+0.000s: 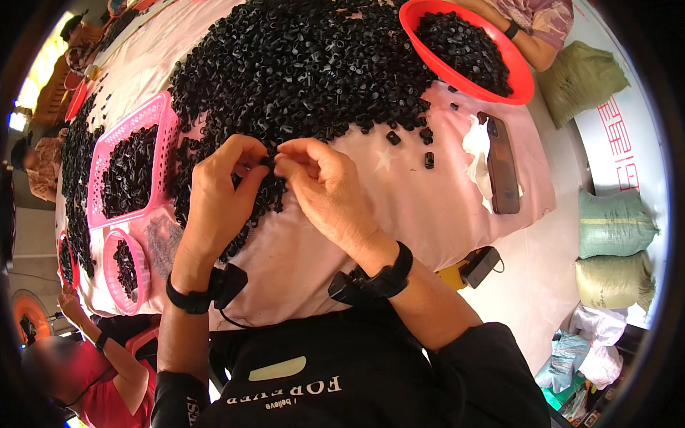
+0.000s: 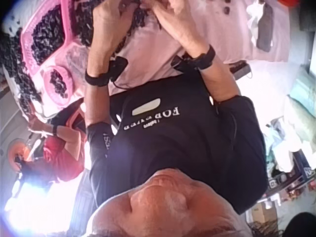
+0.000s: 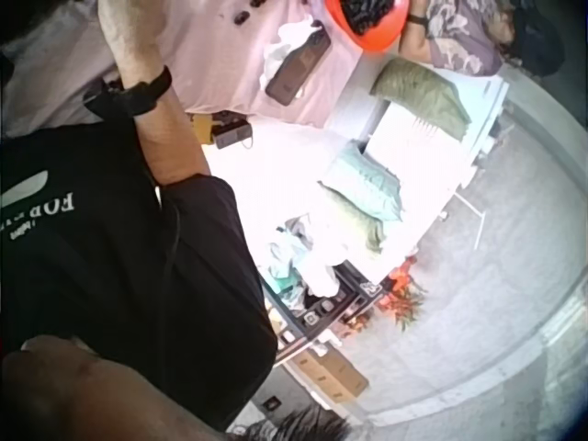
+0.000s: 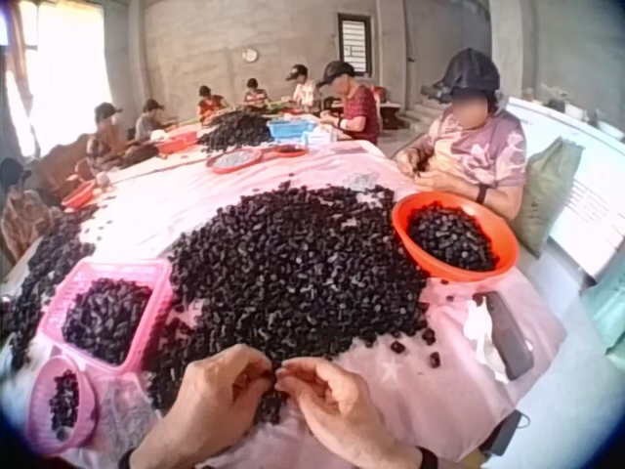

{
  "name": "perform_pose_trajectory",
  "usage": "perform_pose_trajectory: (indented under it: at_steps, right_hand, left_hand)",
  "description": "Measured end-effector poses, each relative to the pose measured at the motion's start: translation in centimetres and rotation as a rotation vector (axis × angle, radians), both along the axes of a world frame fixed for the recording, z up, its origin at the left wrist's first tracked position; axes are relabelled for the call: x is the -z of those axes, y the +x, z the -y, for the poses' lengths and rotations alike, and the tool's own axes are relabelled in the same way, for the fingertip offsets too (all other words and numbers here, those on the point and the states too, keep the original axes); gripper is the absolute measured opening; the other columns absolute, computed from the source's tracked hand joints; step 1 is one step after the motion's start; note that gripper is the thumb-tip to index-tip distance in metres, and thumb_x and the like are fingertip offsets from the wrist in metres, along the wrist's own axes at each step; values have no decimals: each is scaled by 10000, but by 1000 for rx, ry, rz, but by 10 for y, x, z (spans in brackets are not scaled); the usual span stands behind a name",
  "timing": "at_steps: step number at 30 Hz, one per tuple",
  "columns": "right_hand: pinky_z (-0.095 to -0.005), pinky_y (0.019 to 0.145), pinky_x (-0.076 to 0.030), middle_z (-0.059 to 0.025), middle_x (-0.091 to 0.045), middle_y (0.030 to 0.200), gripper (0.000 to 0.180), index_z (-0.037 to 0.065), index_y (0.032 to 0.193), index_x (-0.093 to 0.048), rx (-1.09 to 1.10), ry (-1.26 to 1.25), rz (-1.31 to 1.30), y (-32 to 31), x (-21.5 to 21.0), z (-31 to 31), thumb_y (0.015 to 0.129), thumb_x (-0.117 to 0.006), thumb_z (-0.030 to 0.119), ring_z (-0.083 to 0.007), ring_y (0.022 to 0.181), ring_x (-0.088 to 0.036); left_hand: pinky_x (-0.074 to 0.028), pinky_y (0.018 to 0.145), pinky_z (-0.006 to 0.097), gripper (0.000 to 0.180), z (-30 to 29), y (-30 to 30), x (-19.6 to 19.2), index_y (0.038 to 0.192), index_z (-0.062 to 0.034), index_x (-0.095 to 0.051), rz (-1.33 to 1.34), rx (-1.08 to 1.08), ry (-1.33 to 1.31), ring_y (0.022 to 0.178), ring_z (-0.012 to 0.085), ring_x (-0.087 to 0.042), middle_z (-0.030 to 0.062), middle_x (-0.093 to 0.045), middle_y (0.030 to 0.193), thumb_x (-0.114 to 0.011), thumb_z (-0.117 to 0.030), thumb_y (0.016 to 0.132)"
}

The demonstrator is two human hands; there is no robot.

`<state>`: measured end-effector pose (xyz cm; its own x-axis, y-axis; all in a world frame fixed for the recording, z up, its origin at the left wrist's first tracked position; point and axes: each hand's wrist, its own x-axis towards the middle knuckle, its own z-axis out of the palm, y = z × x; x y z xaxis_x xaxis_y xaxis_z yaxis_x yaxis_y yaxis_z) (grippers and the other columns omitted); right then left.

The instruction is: Sorting and inspecting small black plastic shoe components on a table.

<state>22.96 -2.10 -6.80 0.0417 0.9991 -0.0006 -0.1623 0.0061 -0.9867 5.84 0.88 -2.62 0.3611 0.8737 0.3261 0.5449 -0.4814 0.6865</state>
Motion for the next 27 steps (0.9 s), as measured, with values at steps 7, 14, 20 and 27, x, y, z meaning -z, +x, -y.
perform_pose_trajectory:
  at_steps: [7,14,20,27]
  right_hand:
    - [-239,742,-592,-74,-766,1026,176,-41,1177,-702,-129,-85,-16,-4,-7,2,1019,-668,30,-118,901,-752]
    - [-245,745,-606,-68,-761,1007,177,-15,1179,-711,-58,-70,24,-2,-9,2,1043,-642,74,-125,877,-753]
    - [-251,743,-605,-63,-753,1029,178,-12,1182,-700,-106,-134,59,-3,-11,2,1056,-616,82,-130,900,-754]
    - [-249,733,-599,-41,-742,1010,156,11,1167,-712,-136,-76,3,-3,-8,2,1049,-636,77,-128,929,-752]
  left_hand:
    - [-580,729,291,141,23,-17,-16,1032,39,-707,-74,-72,-72,802,170,-739,116,-742,887,-673,84,903]
    - [-579,722,299,178,25,-34,1,1091,52,-733,-85,31,-247,780,190,-742,153,-763,908,-647,48,935]
    - [-548,693,345,166,14,-41,-9,1065,24,-736,-171,-105,-35,784,250,-727,156,-720,895,-651,49,924]
    - [-541,697,428,147,44,-46,-14,958,-10,-721,-429,99,-172,800,374,-691,148,-695,930,-730,-4,811]
